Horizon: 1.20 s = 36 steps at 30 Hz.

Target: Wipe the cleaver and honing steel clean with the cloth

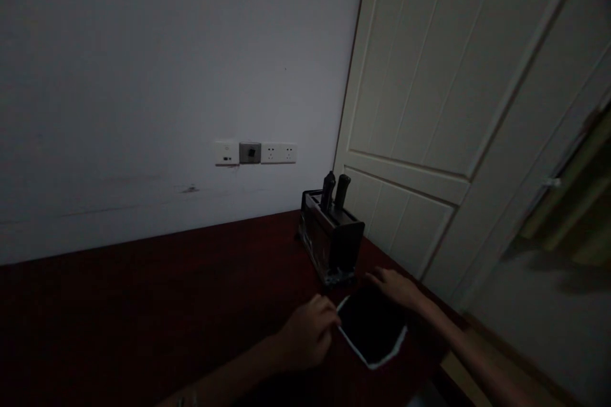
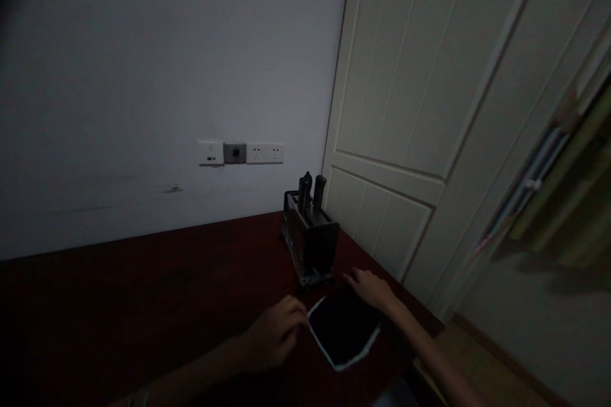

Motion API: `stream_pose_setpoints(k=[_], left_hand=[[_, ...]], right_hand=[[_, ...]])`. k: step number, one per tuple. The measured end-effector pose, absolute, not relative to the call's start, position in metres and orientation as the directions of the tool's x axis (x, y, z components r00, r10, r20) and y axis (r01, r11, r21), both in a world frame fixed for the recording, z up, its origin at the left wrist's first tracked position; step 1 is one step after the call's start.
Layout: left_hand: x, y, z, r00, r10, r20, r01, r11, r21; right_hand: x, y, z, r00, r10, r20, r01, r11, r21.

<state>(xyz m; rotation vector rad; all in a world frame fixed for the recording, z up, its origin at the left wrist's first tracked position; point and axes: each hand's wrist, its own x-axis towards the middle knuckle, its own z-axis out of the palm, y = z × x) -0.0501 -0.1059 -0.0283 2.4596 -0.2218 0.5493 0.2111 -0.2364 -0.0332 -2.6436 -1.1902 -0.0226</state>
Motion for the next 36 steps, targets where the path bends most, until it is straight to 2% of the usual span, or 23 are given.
stream_pose_setpoints(k=[2, 5, 11, 16, 20, 24, 28, 30, 33, 36], left_hand=[[-0.057, -0.119, -0.031, 0.931, -0.156, 0.33, -0.297, -0.85, 0.436], [-0.061, -0.129, -0.038, 0.948, -0.219, 0.232, -0.299, -0.864, 0.405], [-0.061, -0.125, -0.05, 0.963, -0.197, 0.181, -0.256, -0.877, 0.407], [-0.064, -0.117, -0.051, 0.966, -0.198, 0.165, -0.253, -0.852, 0.458], [-0.069, -0.118, -0.047, 0.971, -0.18, 0.159, -0.237, -0.826, 0.512], [-0.075, -0.108, -0.044, 0.986, -0.07, 0.153, -0.144, -0.822, 0.551], [-0.083, -0.072, -0.053, 0.981, 0.129, 0.146, 0.026, -0.829, 0.558], [-0.09, -0.046, -0.061, 0.953, 0.251, 0.167, 0.121, -0.826, 0.551], [-0.106, -0.004, -0.073, 0.881, 0.437, 0.18, 0.293, -0.805, 0.515], [-0.13, 0.036, -0.079, 0.781, 0.595, 0.191, 0.497, -0.777, 0.387]], right_hand=[[0.205, -0.244, -0.042, 0.652, 0.752, 0.095, 0.752, -0.626, -0.205], [0.199, -0.253, -0.053, 0.643, 0.76, 0.092, 0.76, -0.62, -0.194], [0.191, -0.262, -0.068, 0.624, 0.767, 0.152, 0.781, -0.603, -0.166], [0.184, -0.26, -0.078, 0.588, 0.768, 0.254, 0.803, -0.59, -0.076], [0.181, -0.256, -0.071, 0.593, 0.769, 0.238, 0.793, -0.609, -0.011], [0.173, -0.254, -0.048, 0.614, 0.727, 0.307, 0.759, -0.651, 0.023], [0.14, -0.249, -0.024, 0.513, 0.749, 0.418, 0.827, -0.562, -0.009], [0.112, -0.242, -0.016, 0.421, 0.787, 0.452, 0.893, -0.447, -0.054], [0.064, -0.217, -0.012, 0.182, 0.878, 0.443, 0.983, -0.16, -0.087], [0.024, -0.174, -0.016, -0.012, 0.91, 0.415, 0.992, 0.063, -0.109]])
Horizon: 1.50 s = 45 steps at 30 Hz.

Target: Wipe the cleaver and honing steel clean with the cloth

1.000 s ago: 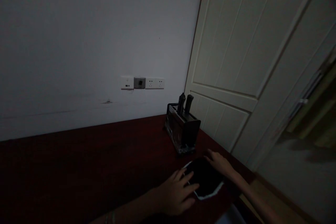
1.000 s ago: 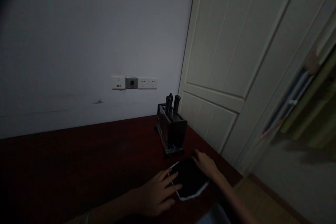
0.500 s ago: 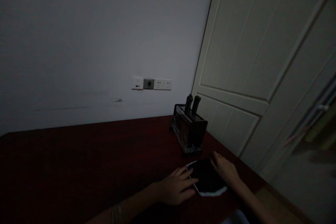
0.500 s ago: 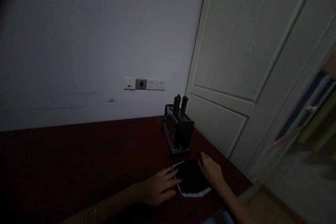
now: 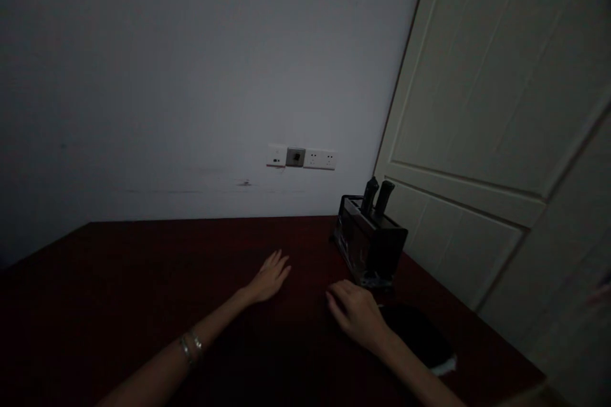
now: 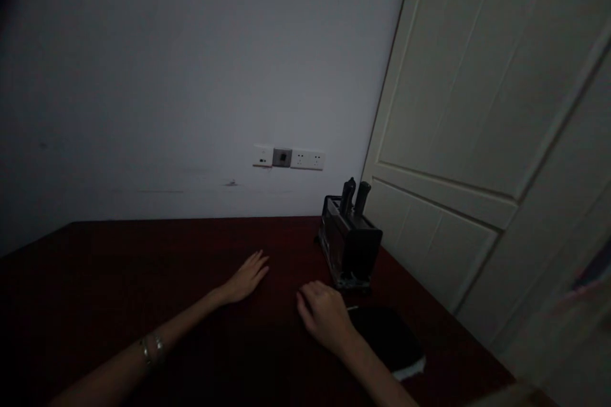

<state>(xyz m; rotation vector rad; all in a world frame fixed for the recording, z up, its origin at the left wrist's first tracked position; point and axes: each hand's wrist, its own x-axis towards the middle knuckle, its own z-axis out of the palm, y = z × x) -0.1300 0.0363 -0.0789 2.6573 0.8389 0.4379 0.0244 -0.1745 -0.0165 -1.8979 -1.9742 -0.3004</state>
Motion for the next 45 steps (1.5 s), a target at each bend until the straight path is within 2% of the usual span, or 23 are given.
stream_pose_setpoints(k=[3, 6, 11, 27, 35, 45], left_hand=[[-0.164, 0.073, -0.079, 0.675, 0.712, 0.191, 0.642, -0.695, 0.324], [-0.203, 0.104, -0.078, 0.587, 0.785, 0.199, 0.735, -0.619, 0.277], [-0.243, 0.135, -0.079, 0.462, 0.874, 0.149, 0.844, -0.485, 0.231], [-0.246, 0.134, -0.083, 0.479, 0.868, 0.135, 0.861, -0.494, 0.124], [-0.248, 0.131, -0.081, 0.483, 0.863, 0.151, 0.859, -0.5, 0.113], [-0.248, 0.13, -0.079, 0.474, 0.868, 0.149, 0.861, -0.492, 0.127]], right_hand=[[0.003, -0.116, -0.029, -0.075, 0.931, 0.356, 0.973, 0.147, -0.18], [0.0, -0.054, -0.045, -0.067, 0.962, 0.264, 0.968, 0.127, -0.216], [0.013, 0.019, -0.065, -0.008, 0.982, 0.189, 0.965, 0.057, -0.255], [0.022, 0.034, -0.082, 0.076, 0.962, 0.263, 0.961, -0.001, -0.275], [0.018, 0.026, -0.078, 0.06, 0.953, 0.298, 0.968, 0.018, -0.251], [0.012, 0.019, -0.067, 0.073, 0.965, 0.252, 0.973, -0.014, -0.229]])
